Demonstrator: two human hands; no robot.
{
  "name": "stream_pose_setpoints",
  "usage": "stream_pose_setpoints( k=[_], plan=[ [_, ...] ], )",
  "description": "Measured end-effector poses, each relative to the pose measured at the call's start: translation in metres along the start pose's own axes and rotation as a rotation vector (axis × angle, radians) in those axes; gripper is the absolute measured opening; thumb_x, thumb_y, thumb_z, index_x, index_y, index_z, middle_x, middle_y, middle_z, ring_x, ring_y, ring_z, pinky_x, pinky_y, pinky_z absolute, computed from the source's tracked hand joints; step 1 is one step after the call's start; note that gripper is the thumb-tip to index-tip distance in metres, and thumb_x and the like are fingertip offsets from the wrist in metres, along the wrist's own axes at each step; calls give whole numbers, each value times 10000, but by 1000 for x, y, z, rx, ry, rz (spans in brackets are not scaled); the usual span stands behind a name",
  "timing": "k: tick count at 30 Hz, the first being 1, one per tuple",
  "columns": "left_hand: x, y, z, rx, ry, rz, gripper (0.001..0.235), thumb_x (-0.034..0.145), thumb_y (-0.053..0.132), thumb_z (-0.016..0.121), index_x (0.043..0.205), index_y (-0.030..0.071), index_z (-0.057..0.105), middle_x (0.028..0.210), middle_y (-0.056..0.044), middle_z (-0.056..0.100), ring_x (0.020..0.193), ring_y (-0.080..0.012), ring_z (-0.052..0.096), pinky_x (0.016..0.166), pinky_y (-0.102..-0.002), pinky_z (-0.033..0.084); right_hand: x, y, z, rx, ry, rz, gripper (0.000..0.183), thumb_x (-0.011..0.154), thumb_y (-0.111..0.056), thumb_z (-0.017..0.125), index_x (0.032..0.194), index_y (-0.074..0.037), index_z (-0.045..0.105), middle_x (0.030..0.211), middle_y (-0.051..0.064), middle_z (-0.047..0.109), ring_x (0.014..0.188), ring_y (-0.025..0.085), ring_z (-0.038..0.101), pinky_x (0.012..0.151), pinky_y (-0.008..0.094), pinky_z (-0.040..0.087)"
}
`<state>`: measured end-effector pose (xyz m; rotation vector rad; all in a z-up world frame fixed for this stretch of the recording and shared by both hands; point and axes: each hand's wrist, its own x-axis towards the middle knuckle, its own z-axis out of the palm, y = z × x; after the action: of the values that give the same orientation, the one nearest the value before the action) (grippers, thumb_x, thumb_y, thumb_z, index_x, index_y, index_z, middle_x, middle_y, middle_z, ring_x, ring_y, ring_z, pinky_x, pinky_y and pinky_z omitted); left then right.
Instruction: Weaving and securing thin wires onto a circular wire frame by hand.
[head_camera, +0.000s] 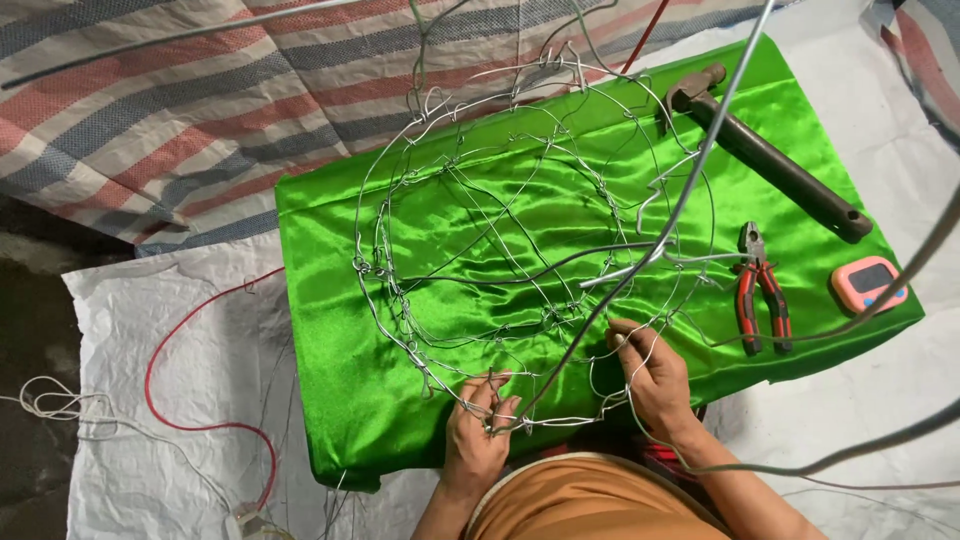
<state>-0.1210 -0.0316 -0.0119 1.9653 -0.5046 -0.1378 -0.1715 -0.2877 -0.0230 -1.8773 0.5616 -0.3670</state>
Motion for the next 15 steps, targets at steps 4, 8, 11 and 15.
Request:
stream_pose_setpoints(
  k=[4, 8, 11, 15],
  plan=[
    [10, 2, 4, -9, 8, -30, 282, 923, 137, 705, 1195, 62, 723, 1195, -112, 693, 1061, -238, 737, 923, -322, 616, 8, 6, 2, 33, 11, 88, 272, 991, -168, 639, 1246, -143, 731, 1045, 29, 801, 949, 94, 727, 859, 227, 548],
    [13, -3, 7, -4, -29, 90, 212, 929, 127, 701, 1128, 56, 720, 1110, -109, 728, 1030, -240, 726, 925, -340, 597, 13, 12, -1, 45, -11, 44, 252, 990, -139, 632, 1223, -131, 725, 1052, 52, 800, 988, 119, 740, 916, 250, 559],
    [12, -18, 17, 36, -43, 112, 212, 932, 159, 708, 1114, 52, 730, 1093, -107, 738, 1026, -250, 718, 924, -356, 585, 16, 18, -1, 97, -36, 55, 265, 975, -113, 631, 1225, -113, 718, 1100, 108, 793, 1047, 175, 764, 950, 302, 610],
    [13, -27, 26, 43, -68, -11, 268, 930, 276, 690, 1100, 89, 779, 1071, -72, 780, 999, -222, 726, 859, -342, 586, 21, 11, -8, -1, -89, 176, 312, 977, -180, 629, 1268, -180, 741, 1003, 47, 800, 872, 144, 735, 721, 270, 591]
  ],
)
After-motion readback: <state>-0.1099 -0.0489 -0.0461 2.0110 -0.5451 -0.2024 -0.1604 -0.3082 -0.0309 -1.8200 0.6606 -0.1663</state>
